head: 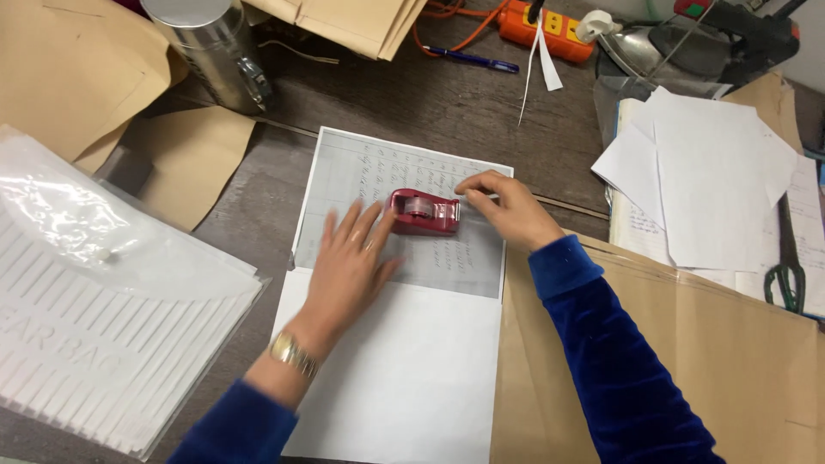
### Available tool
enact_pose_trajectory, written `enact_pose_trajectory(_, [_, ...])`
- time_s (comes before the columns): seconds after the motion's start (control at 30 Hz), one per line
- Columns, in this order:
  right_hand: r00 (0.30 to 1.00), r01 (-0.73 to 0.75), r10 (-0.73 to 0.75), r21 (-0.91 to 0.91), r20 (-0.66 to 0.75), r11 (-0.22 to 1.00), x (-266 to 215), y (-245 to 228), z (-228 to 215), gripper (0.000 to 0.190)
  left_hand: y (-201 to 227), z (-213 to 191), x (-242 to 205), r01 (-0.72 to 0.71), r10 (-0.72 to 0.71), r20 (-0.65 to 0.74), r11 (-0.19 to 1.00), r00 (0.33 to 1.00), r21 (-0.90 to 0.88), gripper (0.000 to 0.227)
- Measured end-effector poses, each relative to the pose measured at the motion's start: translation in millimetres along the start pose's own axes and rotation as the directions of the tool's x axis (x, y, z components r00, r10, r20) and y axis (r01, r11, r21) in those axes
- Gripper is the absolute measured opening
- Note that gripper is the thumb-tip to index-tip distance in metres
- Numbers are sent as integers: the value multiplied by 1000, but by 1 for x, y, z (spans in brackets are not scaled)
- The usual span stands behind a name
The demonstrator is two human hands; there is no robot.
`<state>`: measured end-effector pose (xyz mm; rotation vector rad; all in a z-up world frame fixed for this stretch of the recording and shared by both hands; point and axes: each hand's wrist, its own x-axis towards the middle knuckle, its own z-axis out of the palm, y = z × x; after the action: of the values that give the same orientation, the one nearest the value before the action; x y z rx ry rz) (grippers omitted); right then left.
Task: The person tapes a white sheet of paper onto a larger brown paper sheet on a table. They use a red tape dispenser to apply tape to the edges of the white paper, smoothing it down. They then place a printed document on top of the taped paper and secure it with additional tape.
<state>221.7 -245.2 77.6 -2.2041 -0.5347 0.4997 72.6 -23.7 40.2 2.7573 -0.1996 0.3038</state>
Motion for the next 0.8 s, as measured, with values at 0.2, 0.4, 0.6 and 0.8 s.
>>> enact_pose_trajectory(0.2, [974, 48, -10, -158, 228, 986, 26, -5, 2, 17, 4, 36, 82, -51, 64, 235, 997, 970, -62, 79])
enact_pose_trajectory(0.4, [936, 48, 52, -272, 349, 961, 42, 0, 1, 19, -5, 71, 92, 19, 30, 279, 985, 960, -171, 74])
enact_pose_trajectory(0.6, [945, 67, 22, -257, 328, 964, 43, -16, -2, 21, -2, 48, 92, 63, 27, 294, 954, 956, -292, 66])
enact_pose_trajectory(0.8, [934, -65, 162, -294, 318, 953, 24, 29, -34, 27, 1, 43, 91, 91, 10, 330, 953, 944, -289, 64])
